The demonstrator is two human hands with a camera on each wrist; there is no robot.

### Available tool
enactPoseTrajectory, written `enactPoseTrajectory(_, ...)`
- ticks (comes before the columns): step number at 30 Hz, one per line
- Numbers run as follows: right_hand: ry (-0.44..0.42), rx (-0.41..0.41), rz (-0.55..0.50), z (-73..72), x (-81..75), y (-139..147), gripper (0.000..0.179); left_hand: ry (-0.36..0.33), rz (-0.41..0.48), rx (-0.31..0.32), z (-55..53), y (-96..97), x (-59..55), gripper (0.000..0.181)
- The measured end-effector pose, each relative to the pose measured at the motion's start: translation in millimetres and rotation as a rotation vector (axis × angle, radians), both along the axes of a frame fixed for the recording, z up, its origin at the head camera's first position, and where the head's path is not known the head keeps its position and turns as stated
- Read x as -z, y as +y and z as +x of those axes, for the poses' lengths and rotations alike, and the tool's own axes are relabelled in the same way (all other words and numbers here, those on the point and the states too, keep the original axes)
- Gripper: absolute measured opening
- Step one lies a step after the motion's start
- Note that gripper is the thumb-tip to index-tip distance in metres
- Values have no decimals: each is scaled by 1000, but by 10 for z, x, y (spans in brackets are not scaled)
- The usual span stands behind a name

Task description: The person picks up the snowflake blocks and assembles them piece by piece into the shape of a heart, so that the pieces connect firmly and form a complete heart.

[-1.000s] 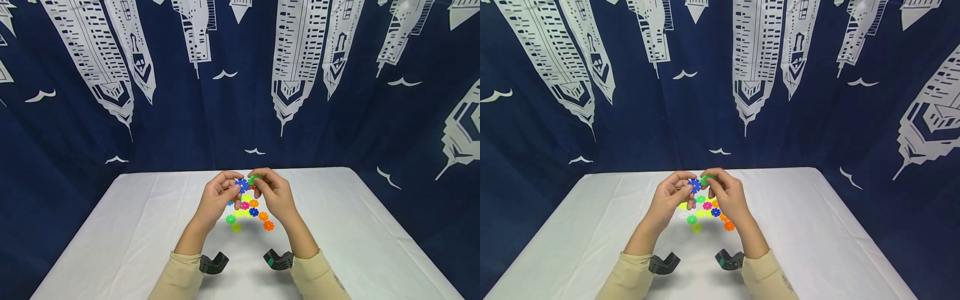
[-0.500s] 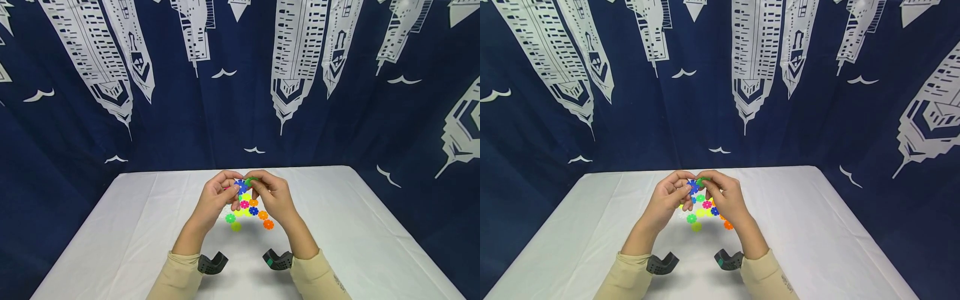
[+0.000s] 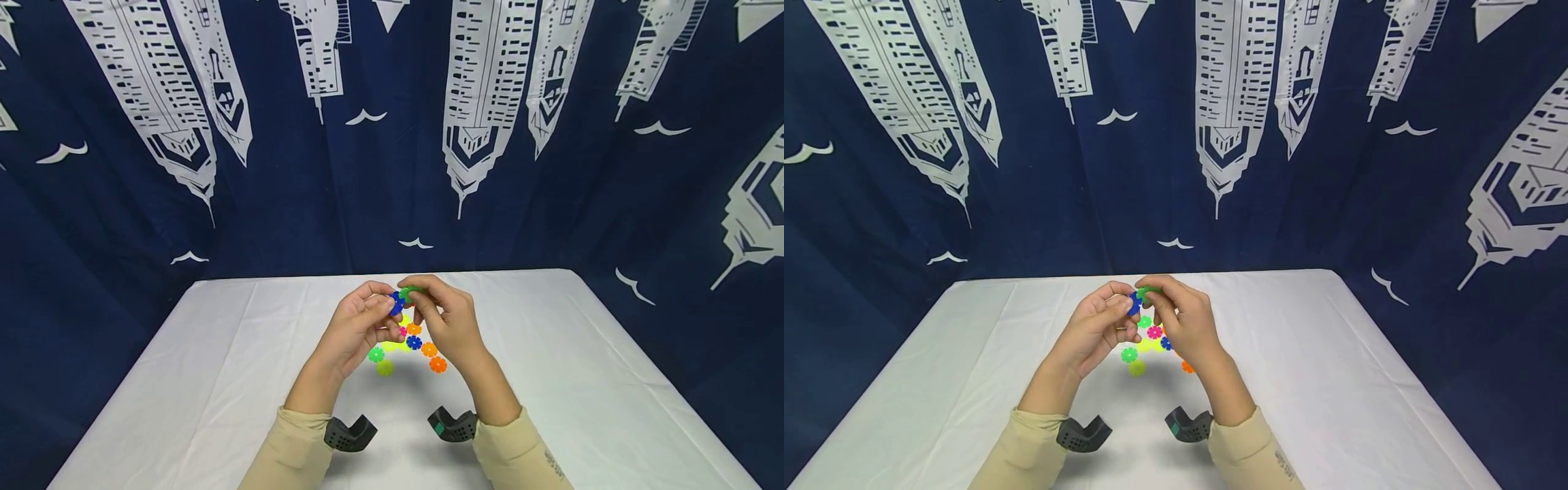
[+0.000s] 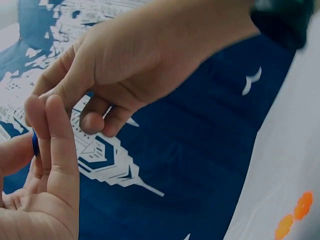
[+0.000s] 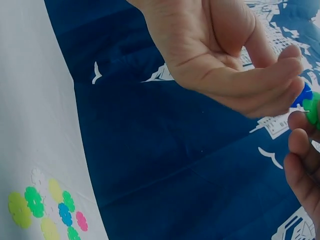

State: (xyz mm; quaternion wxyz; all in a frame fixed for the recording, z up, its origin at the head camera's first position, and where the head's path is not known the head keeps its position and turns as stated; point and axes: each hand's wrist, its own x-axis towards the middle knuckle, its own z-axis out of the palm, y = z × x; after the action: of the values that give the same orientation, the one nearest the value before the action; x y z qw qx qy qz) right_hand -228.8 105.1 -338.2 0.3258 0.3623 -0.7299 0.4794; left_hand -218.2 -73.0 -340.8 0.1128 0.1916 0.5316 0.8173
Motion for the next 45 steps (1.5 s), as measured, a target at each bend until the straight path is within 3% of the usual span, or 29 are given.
enactPoseTrajectory(4,11,36,39,9,-3,-11,17,-76,29,51,14,33,4,6)
enactPoseTrajectory(8,33,46,50,-7,10,-13,16,-76,15,73,36,55,14,4)
enactPoseTrajectory(15,124,82,65,-18,35,-41,18,-17,-8,-27,63,76,3,4)
enactPoseTrajectory(21,154,87,-2,-12,64,-118,18,-8,-19,-105,94,113,-56,6)
enactPoseTrajectory(30,177,90,-66,13,87,-178,14,2,-27,-125,127,151,-103,8)
enactPoseTrajectory(37,138,57,-7,-37,68,-100,19,57,-88,-170,129,136,-102,7)
enactPoseTrajectory(45,118,69,40,-62,63,-13,19,127,-171,-167,112,117,-73,21)
